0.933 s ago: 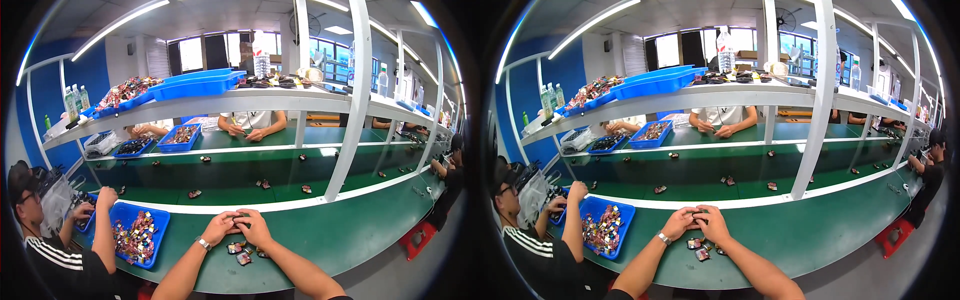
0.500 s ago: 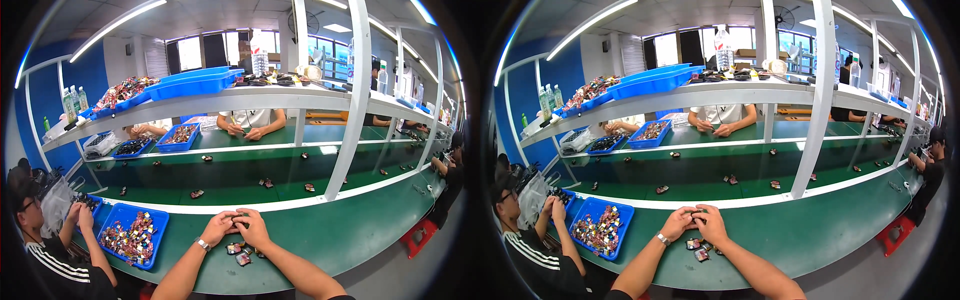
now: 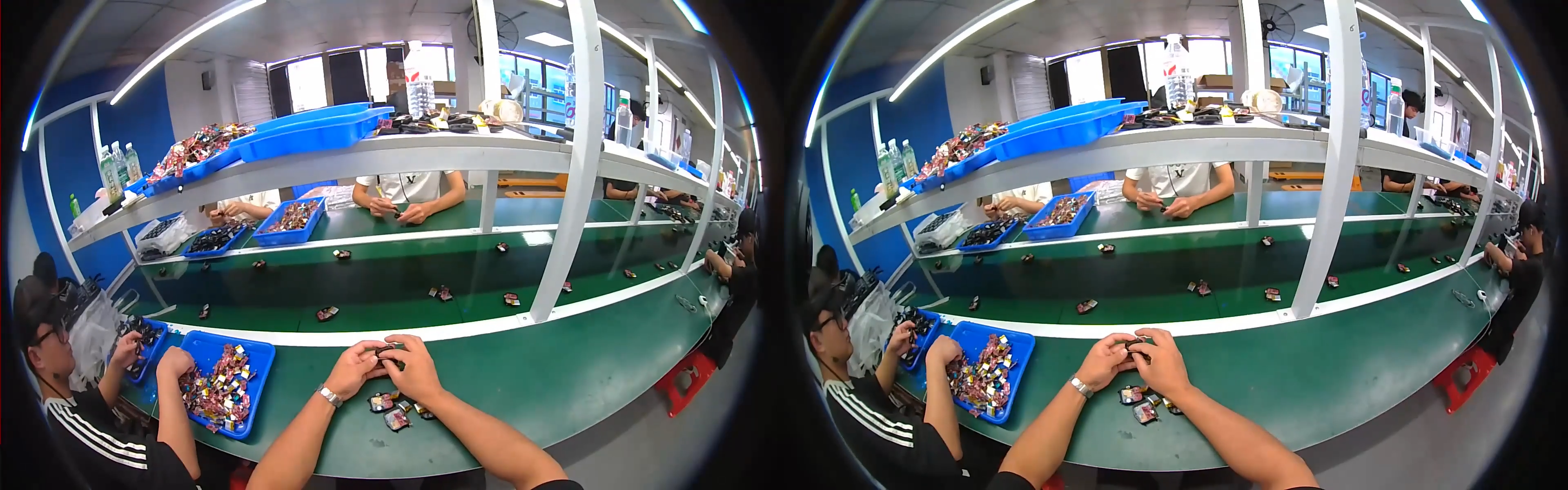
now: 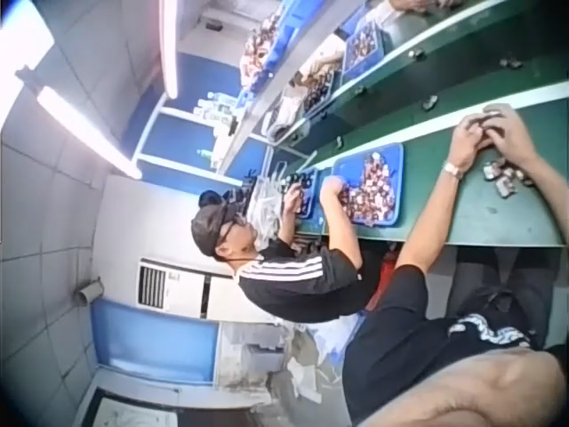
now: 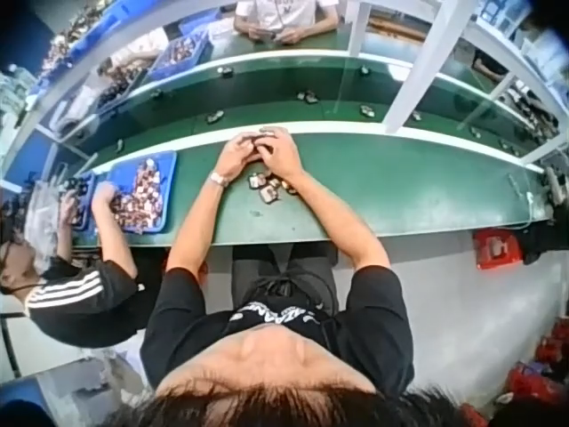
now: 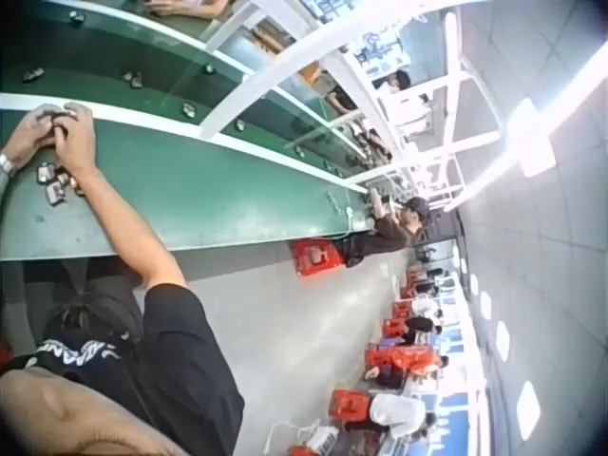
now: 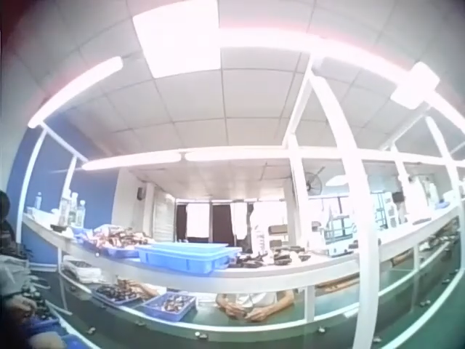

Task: Inspecting and organizing small printed character badges on a production line workstation.

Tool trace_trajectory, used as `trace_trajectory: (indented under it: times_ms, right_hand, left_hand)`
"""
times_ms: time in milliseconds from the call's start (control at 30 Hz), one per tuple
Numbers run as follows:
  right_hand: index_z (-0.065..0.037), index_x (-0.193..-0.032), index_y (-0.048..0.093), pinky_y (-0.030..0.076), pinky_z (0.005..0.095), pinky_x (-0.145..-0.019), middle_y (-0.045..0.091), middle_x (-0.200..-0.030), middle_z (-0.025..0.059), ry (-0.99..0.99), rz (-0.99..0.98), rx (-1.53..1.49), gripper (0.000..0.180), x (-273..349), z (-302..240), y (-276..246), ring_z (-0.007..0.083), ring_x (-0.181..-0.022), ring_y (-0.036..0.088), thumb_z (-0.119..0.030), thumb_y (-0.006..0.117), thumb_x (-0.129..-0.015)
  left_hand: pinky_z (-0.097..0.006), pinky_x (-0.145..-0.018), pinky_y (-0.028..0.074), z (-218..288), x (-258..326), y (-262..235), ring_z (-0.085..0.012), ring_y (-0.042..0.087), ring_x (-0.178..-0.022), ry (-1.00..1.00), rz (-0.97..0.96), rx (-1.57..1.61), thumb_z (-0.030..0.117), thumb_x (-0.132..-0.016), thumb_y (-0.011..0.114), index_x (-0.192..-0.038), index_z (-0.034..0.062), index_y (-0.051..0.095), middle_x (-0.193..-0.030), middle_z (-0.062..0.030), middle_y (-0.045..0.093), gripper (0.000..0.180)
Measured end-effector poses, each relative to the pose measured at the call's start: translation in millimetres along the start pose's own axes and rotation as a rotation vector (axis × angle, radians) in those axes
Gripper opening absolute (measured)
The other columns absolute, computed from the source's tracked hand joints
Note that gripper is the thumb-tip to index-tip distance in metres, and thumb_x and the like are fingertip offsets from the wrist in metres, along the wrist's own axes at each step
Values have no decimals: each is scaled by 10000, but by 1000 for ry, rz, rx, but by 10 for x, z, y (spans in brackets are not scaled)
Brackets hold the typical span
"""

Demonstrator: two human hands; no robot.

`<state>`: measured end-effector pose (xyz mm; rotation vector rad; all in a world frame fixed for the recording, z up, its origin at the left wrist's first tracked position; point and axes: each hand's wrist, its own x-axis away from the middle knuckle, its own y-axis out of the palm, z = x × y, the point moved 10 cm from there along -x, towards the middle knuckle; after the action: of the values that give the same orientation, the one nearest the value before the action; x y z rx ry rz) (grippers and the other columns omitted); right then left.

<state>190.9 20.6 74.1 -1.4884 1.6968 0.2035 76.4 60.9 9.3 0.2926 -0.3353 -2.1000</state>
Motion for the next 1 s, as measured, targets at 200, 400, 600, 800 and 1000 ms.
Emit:
trace_trajectory:
  times_ms: [200, 400, 600, 800, 1000]
  right_hand:
    - [-87, -891, 732, 506, 359, -852, 628, -1130, 63, -33, 29, 19, 139, 18, 5, -35, 272, -1051, 562, -53, 702, -760]
    - [-86, -910, 729, 478, 378, -921, 618, -1193, 68, -16, -1, -8, 166, 3, -5, 15, 289, -1118, 538, -47, 683, -755]
    - [-74, -963, 694, 437, 410, -991, 586, -1247, 95, -9, -70, -68, 182, -37, 27, 80, 312, -1182, 514, -48, 662, -785]
    - [-64, -940, 686, 488, 374, -896, 585, -1167, 91, -80, -26, 58, 173, -57, -116, -5, 290, -1099, 549, -31, 691, -770]
    - [-80, -895, 681, 513, 350, -714, 602, -958, 59, -152, 28, 148, 188, -79, -175, -64, 249, -883, 583, 5, 715, -730]
  left_hand:
    - [-391, -1002, 495, 5, 14, 48, -220, 574, -1147, -34, -26, 33, 111, -964, 539, -1278, 5, 474, -1270, -124, 551, 337]
    - [-382, -981, 508, -14, 10, -3, -218, 588, -1128, -27, -7, 20, 139, -950, 581, -1269, 7, 482, -1283, -114, 551, 359]
    - [-363, -951, 530, 36, -10, -17, -206, 619, -1064, 28, 59, -45, 104, -967, 536, -1286, -13, 463, -1176, -114, 601, 348]
    - [-375, -970, 519, -8, -11, -54, -201, 607, -1088, 3, 78, -38, 112, -982, 505, -1296, 17, 466, -1193, -118, 591, 330]
    - [-352, -969, 524, -3, -11, -12, -193, 598, -1105, -34, 68, -50, 71, -996, 443, -1306, 11, 465, -1200, -119, 584, 317]
